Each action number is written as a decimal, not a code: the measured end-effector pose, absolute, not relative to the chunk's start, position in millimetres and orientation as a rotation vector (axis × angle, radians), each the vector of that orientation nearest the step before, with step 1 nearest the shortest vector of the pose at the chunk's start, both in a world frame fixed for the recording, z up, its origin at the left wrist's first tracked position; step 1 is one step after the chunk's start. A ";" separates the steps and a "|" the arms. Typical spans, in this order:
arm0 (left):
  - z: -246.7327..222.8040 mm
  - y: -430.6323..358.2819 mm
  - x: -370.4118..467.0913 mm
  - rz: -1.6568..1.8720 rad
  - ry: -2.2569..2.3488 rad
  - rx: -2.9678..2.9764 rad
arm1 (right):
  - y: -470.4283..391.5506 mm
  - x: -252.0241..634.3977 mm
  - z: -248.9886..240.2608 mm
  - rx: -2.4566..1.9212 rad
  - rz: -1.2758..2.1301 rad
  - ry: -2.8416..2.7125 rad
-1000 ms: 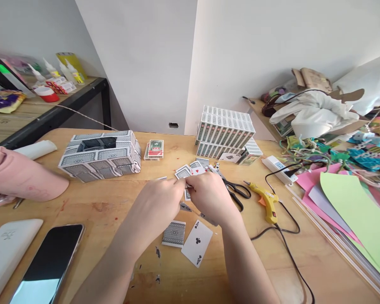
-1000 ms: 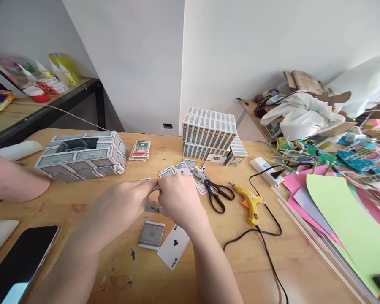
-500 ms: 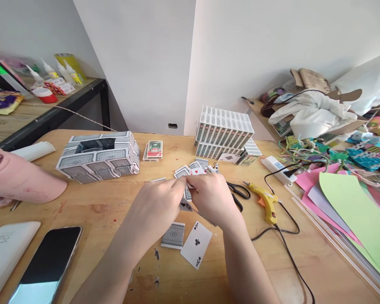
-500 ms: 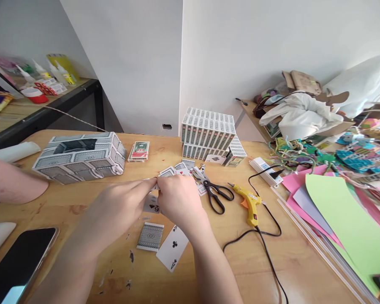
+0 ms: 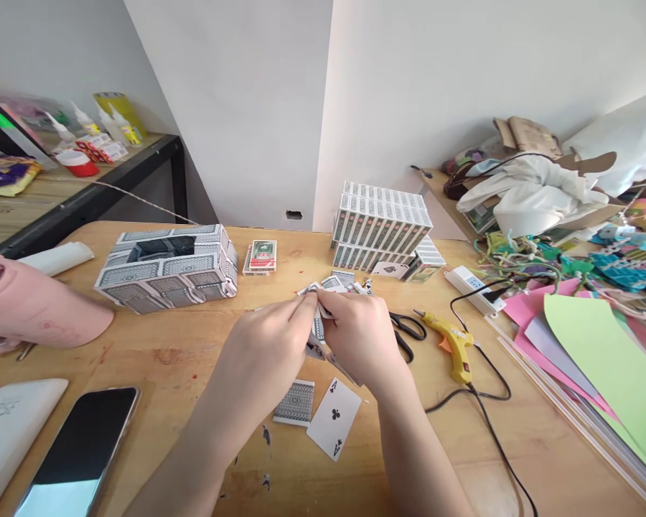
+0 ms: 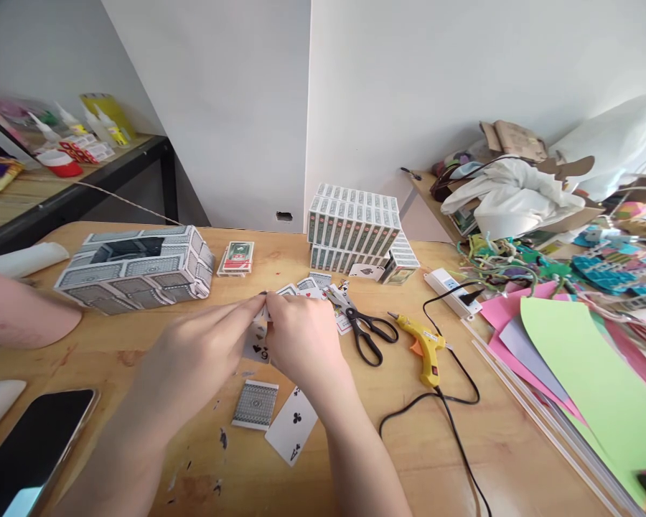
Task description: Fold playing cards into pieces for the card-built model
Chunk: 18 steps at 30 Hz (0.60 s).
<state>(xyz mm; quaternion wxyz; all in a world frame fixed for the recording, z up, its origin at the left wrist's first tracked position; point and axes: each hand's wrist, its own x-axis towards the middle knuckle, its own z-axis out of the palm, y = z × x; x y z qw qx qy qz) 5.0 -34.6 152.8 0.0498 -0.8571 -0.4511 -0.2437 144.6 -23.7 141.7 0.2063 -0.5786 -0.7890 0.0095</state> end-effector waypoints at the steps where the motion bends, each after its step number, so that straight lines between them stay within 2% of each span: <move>1: 151.7 -32.6 5.2 -0.753 -1.441 -2.618 | -22.3 142.9 139.5 -1.615 -0.014 -2.161; 5: 144.9 -20.6 5.4 -0.787 -1.673 -2.736 | -16.6 134.8 131.8 -1.554 -0.034 -2.048; 10: 134.6 -11.4 9.9 -0.890 -1.711 -2.787 | -11.6 131.8 127.4 -1.491 0.058 -1.975; 18: 121.6 -15.3 23.1 -1.313 -1.622 -2.480 | -12.3 127.4 121.1 -1.406 -0.186 -1.895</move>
